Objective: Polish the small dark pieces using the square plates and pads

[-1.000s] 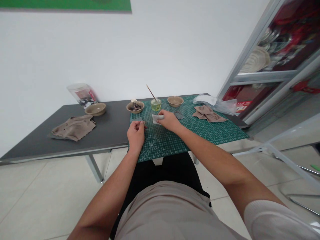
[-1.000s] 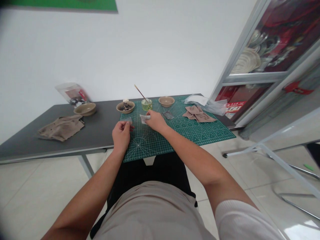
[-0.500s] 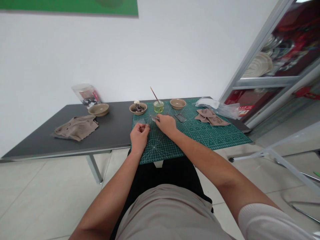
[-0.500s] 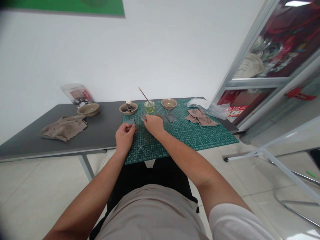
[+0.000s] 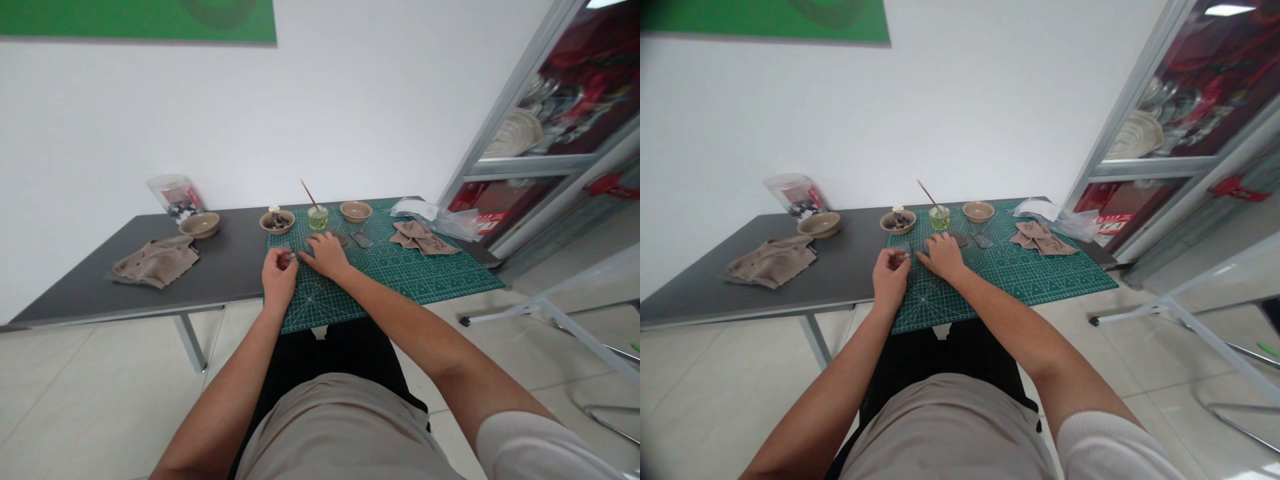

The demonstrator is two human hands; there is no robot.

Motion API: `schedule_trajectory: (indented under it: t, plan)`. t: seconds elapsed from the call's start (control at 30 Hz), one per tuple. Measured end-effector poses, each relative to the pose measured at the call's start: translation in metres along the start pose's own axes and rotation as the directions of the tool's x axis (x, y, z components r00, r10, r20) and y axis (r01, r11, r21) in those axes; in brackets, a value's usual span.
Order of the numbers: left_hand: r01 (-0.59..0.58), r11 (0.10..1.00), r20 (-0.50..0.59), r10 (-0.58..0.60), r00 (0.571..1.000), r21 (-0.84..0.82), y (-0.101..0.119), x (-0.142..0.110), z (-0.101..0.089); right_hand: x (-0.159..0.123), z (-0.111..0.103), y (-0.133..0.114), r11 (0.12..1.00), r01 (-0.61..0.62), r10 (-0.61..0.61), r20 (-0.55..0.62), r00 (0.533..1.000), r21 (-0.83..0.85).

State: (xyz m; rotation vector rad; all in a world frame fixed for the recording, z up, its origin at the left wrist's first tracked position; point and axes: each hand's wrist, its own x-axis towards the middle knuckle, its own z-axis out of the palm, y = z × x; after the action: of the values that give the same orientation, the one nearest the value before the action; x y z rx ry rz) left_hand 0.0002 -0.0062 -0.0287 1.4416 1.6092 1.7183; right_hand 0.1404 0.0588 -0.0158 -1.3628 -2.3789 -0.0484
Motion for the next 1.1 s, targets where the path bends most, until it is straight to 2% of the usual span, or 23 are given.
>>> schedule_trajectory:
  t: [0.07,0.13,0.23,0.53,0.7,0.97,1.1]
  plan:
    - [-0.023,0.998,-0.064,0.019,0.998,-0.06,-0.006,0.001,-0.001,0.001,0.001,-0.008,0.997,0.054,-0.053,-0.013,0.998,0.057]
    - [-0.036,0.991,-0.169,0.013,0.985,-0.132,-0.012,0.003,-0.001,0.003,0.003,-0.016,0.983,0.143,-0.148,0.036,0.988,0.114]
    - [-0.005,0.985,-0.235,-0.036,0.971,-0.172,-0.019,0.006,0.0,0.007,0.007,-0.025,0.964,0.227,-0.244,0.121,0.962,0.142]
    - [0.018,0.956,-0.204,-0.081,0.976,-0.293,-0.014,0.007,0.004,0.016,0.015,-0.035,0.984,0.155,-0.163,0.085,0.983,0.091]
    - [0.022,0.916,-0.213,-0.116,0.97,-0.401,-0.015,0.01,0.004,0.026,0.016,-0.037,0.98,0.191,-0.195,0.104,0.975,0.047]
    - [0.045,0.905,-0.187,-0.136,0.973,-0.423,-0.012,0.009,0.006,0.028,0.016,-0.041,0.975,0.22,-0.218,0.102,0.971,-0.009]
    - [0.052,0.9,-0.234,-0.168,0.957,-0.432,-0.013,0.008,0.005,0.028,0.016,-0.038,0.971,0.239,-0.239,0.085,0.967,0.004]
